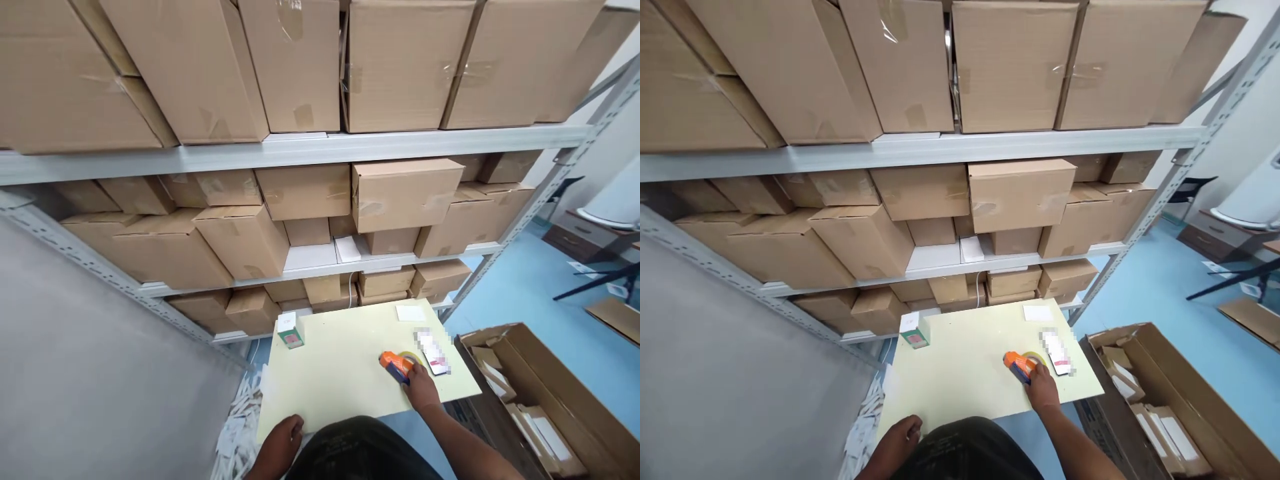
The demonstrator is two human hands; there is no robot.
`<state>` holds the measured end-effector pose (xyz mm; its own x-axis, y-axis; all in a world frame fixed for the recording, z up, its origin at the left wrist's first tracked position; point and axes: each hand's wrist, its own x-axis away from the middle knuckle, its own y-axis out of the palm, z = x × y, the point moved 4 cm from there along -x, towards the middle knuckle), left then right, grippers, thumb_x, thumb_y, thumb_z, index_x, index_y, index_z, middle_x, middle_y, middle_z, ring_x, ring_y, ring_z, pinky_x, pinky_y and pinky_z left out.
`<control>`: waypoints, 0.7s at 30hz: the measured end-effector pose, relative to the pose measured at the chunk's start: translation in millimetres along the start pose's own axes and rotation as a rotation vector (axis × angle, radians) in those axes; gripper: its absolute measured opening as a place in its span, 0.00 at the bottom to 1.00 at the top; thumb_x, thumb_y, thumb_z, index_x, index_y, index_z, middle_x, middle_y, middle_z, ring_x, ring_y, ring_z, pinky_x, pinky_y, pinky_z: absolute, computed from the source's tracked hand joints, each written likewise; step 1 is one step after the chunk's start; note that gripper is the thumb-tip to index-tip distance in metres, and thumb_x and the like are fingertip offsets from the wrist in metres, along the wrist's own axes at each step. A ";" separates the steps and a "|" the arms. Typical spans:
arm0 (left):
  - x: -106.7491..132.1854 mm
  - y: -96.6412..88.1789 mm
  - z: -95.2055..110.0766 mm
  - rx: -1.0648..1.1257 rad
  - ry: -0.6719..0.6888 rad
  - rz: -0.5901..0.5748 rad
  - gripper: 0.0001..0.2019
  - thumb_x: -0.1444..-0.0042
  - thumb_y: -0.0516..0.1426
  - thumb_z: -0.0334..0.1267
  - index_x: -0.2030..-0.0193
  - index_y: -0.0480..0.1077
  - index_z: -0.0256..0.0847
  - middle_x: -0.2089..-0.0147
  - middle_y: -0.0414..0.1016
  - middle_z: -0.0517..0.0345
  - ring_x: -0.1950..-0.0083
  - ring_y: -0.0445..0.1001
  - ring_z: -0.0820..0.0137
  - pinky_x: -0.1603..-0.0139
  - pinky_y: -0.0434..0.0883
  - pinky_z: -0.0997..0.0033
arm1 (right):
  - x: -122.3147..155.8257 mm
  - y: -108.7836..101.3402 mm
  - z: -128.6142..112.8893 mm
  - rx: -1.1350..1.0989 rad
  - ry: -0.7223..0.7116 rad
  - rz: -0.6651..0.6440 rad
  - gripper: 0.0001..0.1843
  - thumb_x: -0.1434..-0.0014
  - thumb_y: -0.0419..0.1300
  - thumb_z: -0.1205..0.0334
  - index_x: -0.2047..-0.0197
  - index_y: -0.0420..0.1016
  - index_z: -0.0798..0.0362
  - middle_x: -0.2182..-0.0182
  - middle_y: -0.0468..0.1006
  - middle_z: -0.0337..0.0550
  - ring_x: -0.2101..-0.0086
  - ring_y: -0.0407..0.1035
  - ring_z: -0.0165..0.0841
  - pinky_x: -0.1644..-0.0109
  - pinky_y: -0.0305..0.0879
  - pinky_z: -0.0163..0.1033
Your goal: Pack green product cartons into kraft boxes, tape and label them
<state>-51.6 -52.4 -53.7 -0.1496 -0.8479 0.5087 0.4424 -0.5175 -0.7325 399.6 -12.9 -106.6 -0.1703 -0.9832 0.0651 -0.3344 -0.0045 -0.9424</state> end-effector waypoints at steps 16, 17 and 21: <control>37.4 64.8 83.0 0.098 0.049 0.180 0.05 0.40 0.54 0.34 0.61 0.71 0.43 0.59 0.78 0.57 0.55 0.76 0.65 0.53 0.66 0.70 | 0.5 -43.5 -13.3 -0.100 -0.443 -0.140 0.24 0.44 0.59 0.65 0.44 0.79 0.49 0.47 0.78 0.53 0.42 0.68 0.51 0.34 0.60 0.52; 41.0 64.5 82.1 0.106 0.051 0.199 0.05 0.40 0.54 0.34 0.60 0.71 0.43 0.59 0.78 0.57 0.55 0.76 0.65 0.53 0.66 0.70 | 3.4 -42.6 -15.9 -0.102 -0.449 -0.145 0.24 0.43 0.59 0.65 0.43 0.78 0.50 0.46 0.78 0.54 0.42 0.68 0.50 0.34 0.60 0.52; 55.5 57.4 77.1 0.137 0.073 0.258 0.06 0.39 0.54 0.34 0.59 0.72 0.44 0.59 0.79 0.56 0.55 0.77 0.65 0.53 0.67 0.69 | 13.6 -40.0 -21.7 -0.106 -0.431 -0.108 0.19 0.40 0.57 0.63 0.48 0.80 0.54 0.48 0.78 0.57 0.44 0.69 0.50 0.35 0.61 0.51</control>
<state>33.6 -120.3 -32.6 -0.0773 -0.9580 0.2762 0.5883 -0.2675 -0.7631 390.5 -22.1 -60.9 0.2646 -0.9643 -0.0028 -0.4256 -0.1142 -0.8977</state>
